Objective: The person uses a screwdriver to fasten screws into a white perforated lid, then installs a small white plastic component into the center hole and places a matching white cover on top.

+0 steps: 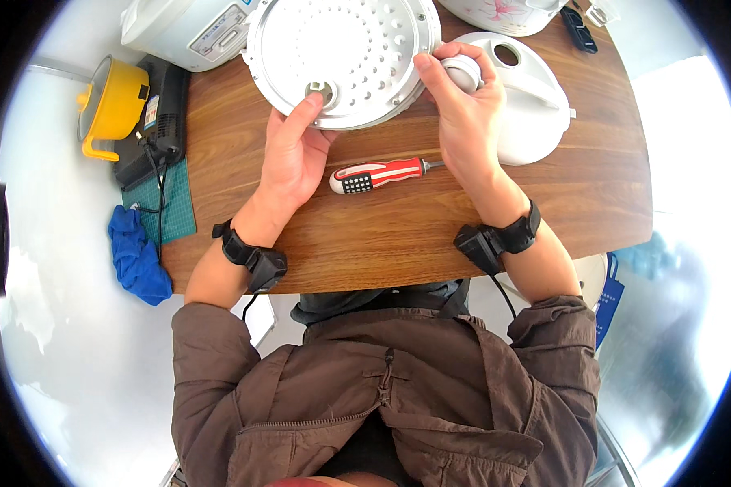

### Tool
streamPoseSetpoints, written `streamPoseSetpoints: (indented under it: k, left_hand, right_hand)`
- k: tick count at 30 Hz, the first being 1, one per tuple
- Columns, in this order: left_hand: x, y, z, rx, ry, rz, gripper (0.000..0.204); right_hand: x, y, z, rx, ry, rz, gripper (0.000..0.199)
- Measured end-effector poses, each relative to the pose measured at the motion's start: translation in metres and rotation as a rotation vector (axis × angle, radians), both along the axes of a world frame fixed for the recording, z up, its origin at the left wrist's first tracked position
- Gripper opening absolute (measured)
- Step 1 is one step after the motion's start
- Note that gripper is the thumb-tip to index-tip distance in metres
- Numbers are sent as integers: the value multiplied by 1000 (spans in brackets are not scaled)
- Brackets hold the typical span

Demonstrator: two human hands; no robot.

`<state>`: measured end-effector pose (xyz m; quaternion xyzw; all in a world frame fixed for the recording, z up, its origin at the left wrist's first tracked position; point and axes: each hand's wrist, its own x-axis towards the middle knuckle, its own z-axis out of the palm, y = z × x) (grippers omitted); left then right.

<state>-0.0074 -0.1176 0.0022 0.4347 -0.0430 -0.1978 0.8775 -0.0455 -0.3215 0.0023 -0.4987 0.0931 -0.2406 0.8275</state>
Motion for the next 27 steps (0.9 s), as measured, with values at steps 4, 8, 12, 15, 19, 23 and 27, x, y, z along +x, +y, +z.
streamPoseSetpoints:
  k: [4, 8, 12, 15, 19, 23, 27]
  left_hand:
    - [5, 3, -5, 46, -36, 38, 55]
    - [6, 4, -3, 72, -80, 69, 51]
    - [8, 7, -7, 78, -107, 104, 45]
    - [9, 5, -6, 82, -155, 130, 40]
    - [12, 8, -13, 65, -179, 148, 36]
    - [12, 6, -10, 40, -206, 155, 34]
    - [12, 4, -9, 3, -230, 142, 36]
  right_hand:
    - [-1, -3, -5, -124, -73, -3, 23]
    - [-2, -2, -6, -262, -127, -51, 23]
    - [-3, -1, -4, -366, -176, -66, 25]
    - [-5, -5, -6, -488, -192, -70, 25]
    - [-7, -3, -6, -528, -211, -69, 25]
    - [-10, -5, -7, -556, -254, -75, 28]
    - [-14, -4, -2, -596, -329, -90, 32]
